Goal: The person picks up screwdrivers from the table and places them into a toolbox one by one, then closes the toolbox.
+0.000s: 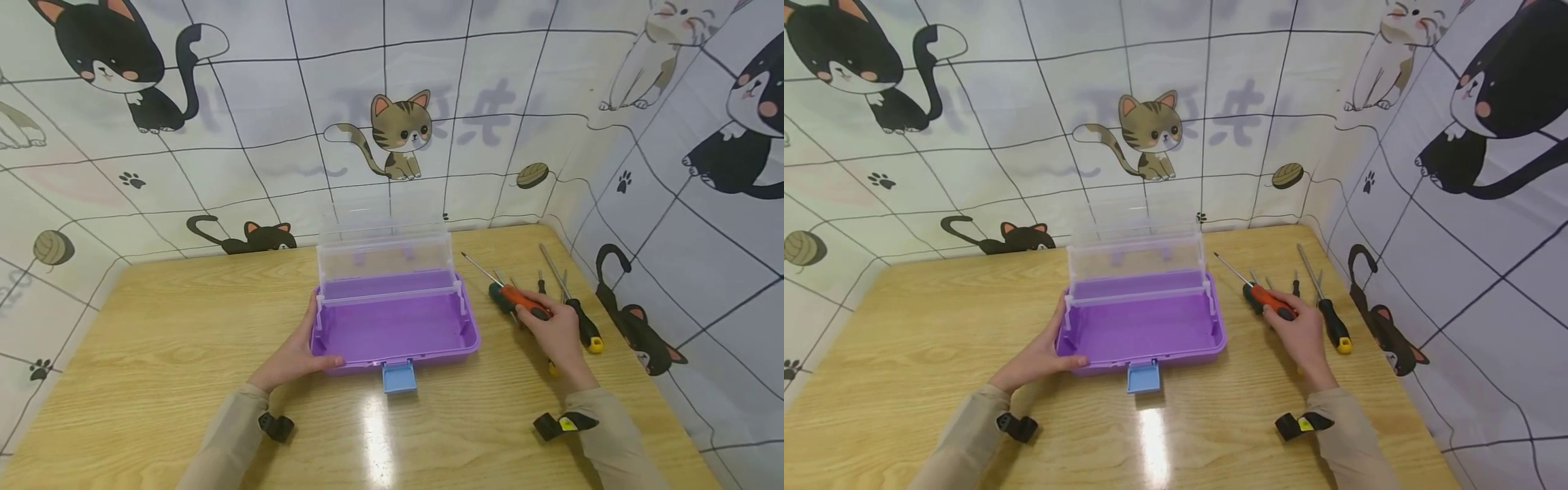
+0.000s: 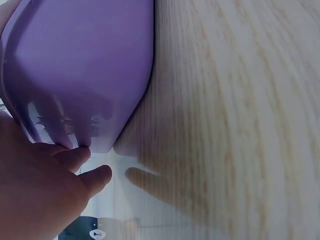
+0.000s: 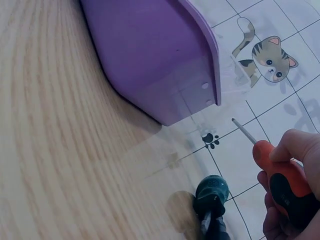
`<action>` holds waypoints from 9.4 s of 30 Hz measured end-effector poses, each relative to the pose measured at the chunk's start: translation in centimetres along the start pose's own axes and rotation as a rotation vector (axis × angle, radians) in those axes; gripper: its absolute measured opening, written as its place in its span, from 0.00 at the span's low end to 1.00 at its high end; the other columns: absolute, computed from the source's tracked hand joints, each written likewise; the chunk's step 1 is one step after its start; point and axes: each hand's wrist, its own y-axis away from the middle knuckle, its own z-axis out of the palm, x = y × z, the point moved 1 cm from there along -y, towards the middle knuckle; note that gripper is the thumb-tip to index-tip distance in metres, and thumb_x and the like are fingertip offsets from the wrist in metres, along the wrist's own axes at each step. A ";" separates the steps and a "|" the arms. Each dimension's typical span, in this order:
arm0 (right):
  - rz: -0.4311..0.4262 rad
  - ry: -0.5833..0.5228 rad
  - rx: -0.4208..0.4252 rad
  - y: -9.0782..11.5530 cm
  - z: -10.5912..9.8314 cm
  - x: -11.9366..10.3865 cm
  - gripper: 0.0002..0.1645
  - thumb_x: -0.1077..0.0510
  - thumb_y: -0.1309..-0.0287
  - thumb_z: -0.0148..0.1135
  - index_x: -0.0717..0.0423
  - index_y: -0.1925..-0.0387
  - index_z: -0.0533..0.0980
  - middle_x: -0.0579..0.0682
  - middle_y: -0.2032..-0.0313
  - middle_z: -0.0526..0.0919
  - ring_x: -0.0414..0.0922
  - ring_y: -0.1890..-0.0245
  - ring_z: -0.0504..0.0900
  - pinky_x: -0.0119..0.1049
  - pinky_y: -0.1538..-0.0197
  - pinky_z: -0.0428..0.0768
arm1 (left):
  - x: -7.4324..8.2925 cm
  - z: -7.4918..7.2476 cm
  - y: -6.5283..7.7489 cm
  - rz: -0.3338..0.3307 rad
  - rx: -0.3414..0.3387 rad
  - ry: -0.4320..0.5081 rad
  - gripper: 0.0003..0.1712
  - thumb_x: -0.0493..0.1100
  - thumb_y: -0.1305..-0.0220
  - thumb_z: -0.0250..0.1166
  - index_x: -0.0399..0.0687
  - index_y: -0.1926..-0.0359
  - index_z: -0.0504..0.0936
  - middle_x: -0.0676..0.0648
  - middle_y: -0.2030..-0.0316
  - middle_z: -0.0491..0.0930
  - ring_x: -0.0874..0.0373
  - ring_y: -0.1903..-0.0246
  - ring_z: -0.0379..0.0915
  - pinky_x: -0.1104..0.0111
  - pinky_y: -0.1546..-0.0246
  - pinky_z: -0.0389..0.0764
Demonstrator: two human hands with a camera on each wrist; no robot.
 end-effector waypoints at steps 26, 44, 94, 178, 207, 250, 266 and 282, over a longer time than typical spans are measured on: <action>-0.058 -0.019 -0.015 -1.4 -1.5 -2.0 0.24 0.54 0.39 0.65 0.59 0.44 0.78 0.62 0.49 0.79 0.47 0.58 0.73 0.25 0.66 0.71 | -0.3 0.0 0.1 0.016 -0.002 0.046 0.75 0.47 0.51 0.77 0.73 0.27 0.22 0.50 0.25 0.23 0.46 0.28 0.23 0.38 0.35 0.38; -0.161 -0.051 0.039 -1.6 -1.5 -3.1 0.20 0.59 0.42 0.66 0.58 0.47 0.80 0.59 0.53 0.82 0.41 0.63 0.74 0.24 0.68 0.72 | -0.4 0.0 0.0 0.009 0.001 0.057 0.74 0.47 0.52 0.78 0.75 0.27 0.23 0.50 0.25 0.24 0.45 0.28 0.23 0.37 0.36 0.37; -0.376 -0.088 -0.041 -1.1 0.9 -4.2 0.18 0.68 0.50 0.70 0.61 0.55 0.83 0.59 0.57 0.85 0.33 0.62 0.77 0.20 0.64 0.74 | -0.3 0.2 0.4 0.003 -0.002 0.061 0.74 0.48 0.52 0.77 0.70 0.26 0.23 0.50 0.25 0.24 0.47 0.28 0.24 0.40 0.34 0.36; -0.568 -0.193 -0.570 0.5 7.8 -8.0 0.17 0.70 0.51 0.71 0.59 0.56 0.83 0.51 0.62 0.85 0.41 0.68 0.77 0.34 0.67 0.78 | -0.7 0.0 0.1 0.014 -0.002 0.084 0.76 0.48 0.51 0.77 0.64 0.27 0.21 0.49 0.26 0.21 0.46 0.28 0.20 0.40 0.35 0.34; -0.536 -0.083 -0.735 0.3 9.1 -8.4 0.14 0.62 0.44 0.68 0.56 0.54 0.83 0.48 0.59 0.85 0.41 0.65 0.79 0.34 0.63 0.79 | -0.7 -0.1 0.2 0.019 -0.001 0.100 0.74 0.48 0.51 0.77 0.71 0.27 0.22 0.53 0.26 0.20 0.49 0.28 0.20 0.40 0.34 0.34; -0.496 -0.091 -0.782 -0.1 8.4 -9.6 0.08 0.64 0.42 0.65 0.61 0.60 0.83 0.45 0.66 0.85 0.38 0.65 0.80 0.34 0.62 0.79 | -0.9 -0.1 0.2 0.009 0.003 0.093 0.75 0.49 0.52 0.77 0.71 0.27 0.22 0.51 0.26 0.20 0.49 0.28 0.20 0.38 0.35 0.35; -0.439 -0.061 -0.752 0.0 6.4 -9.4 0.07 0.63 0.41 0.64 0.58 0.60 0.84 0.44 0.65 0.85 0.39 0.66 0.80 0.38 0.62 0.80 | -1.2 -0.1 0.1 -0.003 -0.003 0.112 0.74 0.48 0.51 0.77 0.75 0.28 0.22 0.57 0.26 0.21 0.50 0.28 0.20 0.40 0.34 0.35; -0.410 -0.132 -0.643 0.6 3.9 -7.5 0.09 0.66 0.43 0.65 0.56 0.61 0.84 0.43 0.64 0.85 0.39 0.66 0.80 0.36 0.64 0.80 | -0.6 -0.1 0.2 0.002 -0.020 0.119 0.74 0.48 0.50 0.76 0.72 0.27 0.21 0.54 0.26 0.20 0.48 0.28 0.20 0.40 0.34 0.35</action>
